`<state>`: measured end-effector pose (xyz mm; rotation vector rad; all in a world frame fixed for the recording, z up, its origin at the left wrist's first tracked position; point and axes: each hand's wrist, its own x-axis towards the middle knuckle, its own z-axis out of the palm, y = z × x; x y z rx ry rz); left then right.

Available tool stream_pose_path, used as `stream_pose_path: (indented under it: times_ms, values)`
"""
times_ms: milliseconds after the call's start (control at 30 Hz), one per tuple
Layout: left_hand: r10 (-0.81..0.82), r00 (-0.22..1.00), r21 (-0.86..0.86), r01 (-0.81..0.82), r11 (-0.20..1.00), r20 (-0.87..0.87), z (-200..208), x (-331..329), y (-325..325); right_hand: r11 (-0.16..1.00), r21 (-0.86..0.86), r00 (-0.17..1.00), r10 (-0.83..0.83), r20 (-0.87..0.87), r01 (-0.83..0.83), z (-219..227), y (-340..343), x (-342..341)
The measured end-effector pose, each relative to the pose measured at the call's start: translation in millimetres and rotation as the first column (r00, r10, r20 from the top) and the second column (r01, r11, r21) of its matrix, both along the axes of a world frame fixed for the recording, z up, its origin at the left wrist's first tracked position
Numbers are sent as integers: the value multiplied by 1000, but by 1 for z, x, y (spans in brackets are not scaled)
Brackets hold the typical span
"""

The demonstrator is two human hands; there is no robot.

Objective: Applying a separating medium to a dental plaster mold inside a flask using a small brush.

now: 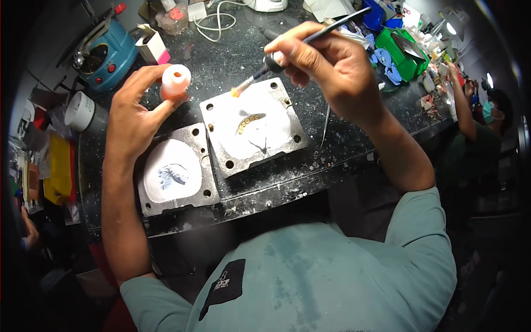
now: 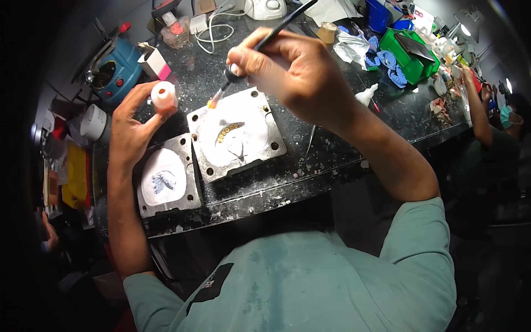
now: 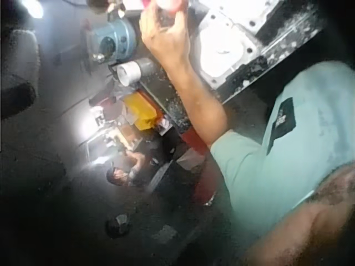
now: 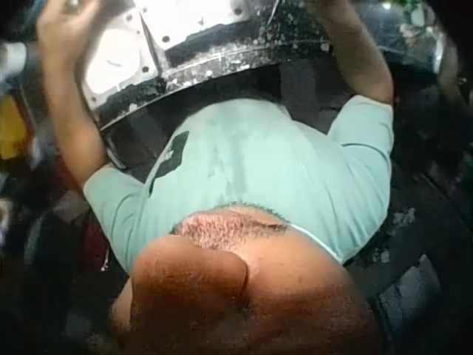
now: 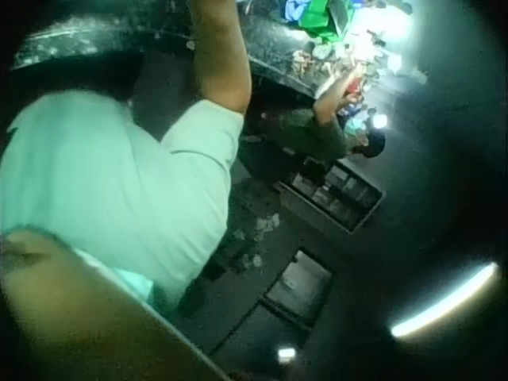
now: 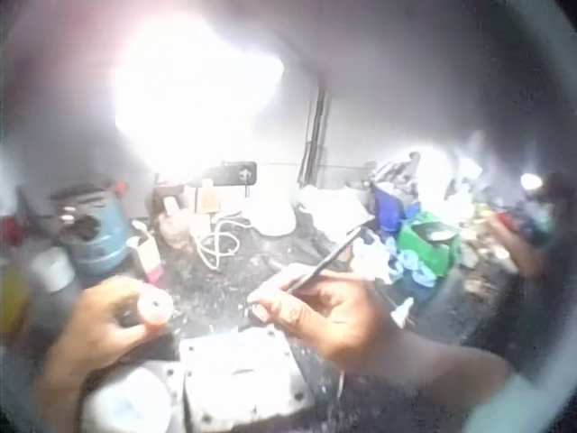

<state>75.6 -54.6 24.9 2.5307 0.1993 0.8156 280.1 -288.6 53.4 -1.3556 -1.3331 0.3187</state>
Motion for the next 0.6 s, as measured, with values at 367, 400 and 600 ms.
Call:
stream_pose_path:
  times_ms: [367, 400, 600]
  values:
    - [-6, 1000, -71, 6, 997, 2, -12, 2, 2, 976, -65, 903, 217, 370, -208, -4, 2, -18]
    - [-2, 1000, -75, 2, 997, 1, -12, 2, 1, 965, -74, 891, 261, 371, -251, -3, 2, -17]
    - [-7, 1000, -91, 7, 996, -4, -15, 3, 0, 938, -53, 853, 334, 400, -342, -3, 3, -19]
